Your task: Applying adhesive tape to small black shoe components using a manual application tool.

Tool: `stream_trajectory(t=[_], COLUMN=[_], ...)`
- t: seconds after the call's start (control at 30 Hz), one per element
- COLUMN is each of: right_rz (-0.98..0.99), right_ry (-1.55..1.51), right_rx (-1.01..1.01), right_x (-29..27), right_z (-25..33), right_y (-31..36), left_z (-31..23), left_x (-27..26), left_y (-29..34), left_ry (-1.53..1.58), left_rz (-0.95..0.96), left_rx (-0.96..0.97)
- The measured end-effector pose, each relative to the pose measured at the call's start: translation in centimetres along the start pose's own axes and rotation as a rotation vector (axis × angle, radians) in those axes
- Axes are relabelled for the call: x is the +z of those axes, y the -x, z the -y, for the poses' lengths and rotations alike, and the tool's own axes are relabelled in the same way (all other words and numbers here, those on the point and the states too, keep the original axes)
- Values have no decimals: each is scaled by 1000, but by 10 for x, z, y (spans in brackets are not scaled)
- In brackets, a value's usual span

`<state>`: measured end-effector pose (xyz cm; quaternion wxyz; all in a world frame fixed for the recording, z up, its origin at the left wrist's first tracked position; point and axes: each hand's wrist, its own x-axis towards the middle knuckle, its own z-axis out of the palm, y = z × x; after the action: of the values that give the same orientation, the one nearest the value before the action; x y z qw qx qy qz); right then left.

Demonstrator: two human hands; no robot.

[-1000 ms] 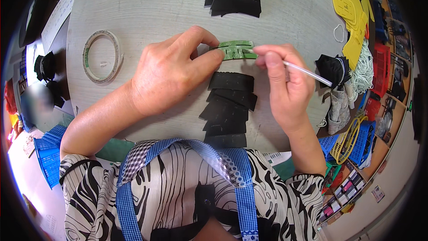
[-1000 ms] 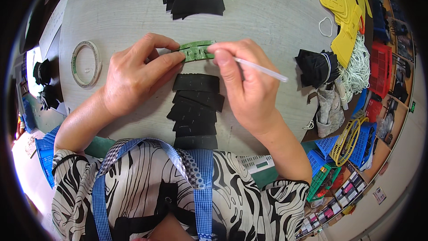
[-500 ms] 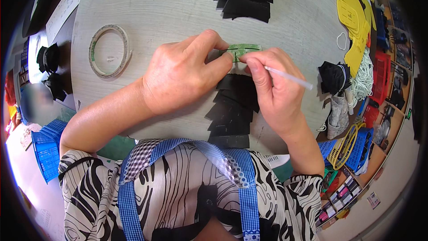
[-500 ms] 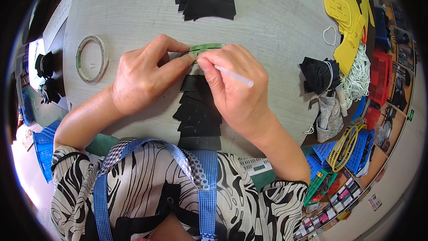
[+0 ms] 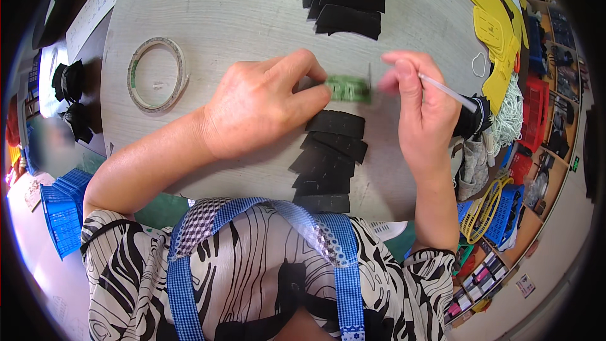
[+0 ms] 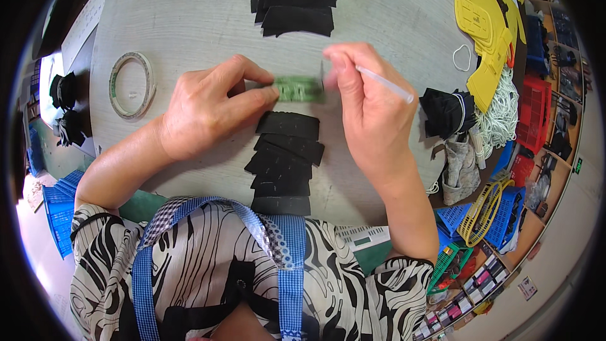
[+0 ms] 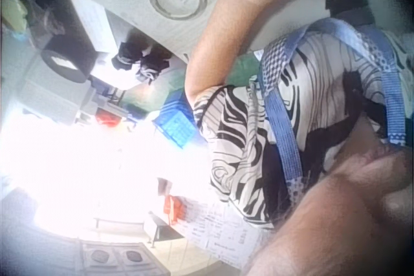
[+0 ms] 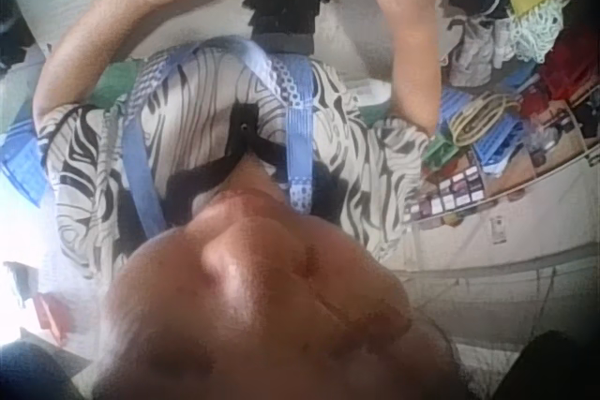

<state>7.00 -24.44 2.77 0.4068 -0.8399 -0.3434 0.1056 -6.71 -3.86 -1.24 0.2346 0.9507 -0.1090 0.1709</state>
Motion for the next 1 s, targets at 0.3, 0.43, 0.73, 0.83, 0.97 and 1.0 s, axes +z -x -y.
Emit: stream_trajectory(t=[0.3,0.43,0.73,0.83,0.97,1.0], right_rz=[-29,-49,-106,-102,-59,-58], right_ry=[242,29,-374,-454,-388,-389], right_rx=[-474,-356,-78,-24,-22,-21], right_x=[17,15,12,15,14,14], right_z=[-21,-22,-24,-19,-19,-20], right_y=[7,17,9,10,9,9], left_z=[2,2,0,-1,-2,-1], left_x=[-20,-26,-11,-6,-2,-1], left_y=[1,0,-9,-9,-6,-6], left_ry=[412,382,78,40,36,21], left_rz=[176,157,-32,-33,-39,-30], left_rx=[94,14,-115,-120,-122,-114])
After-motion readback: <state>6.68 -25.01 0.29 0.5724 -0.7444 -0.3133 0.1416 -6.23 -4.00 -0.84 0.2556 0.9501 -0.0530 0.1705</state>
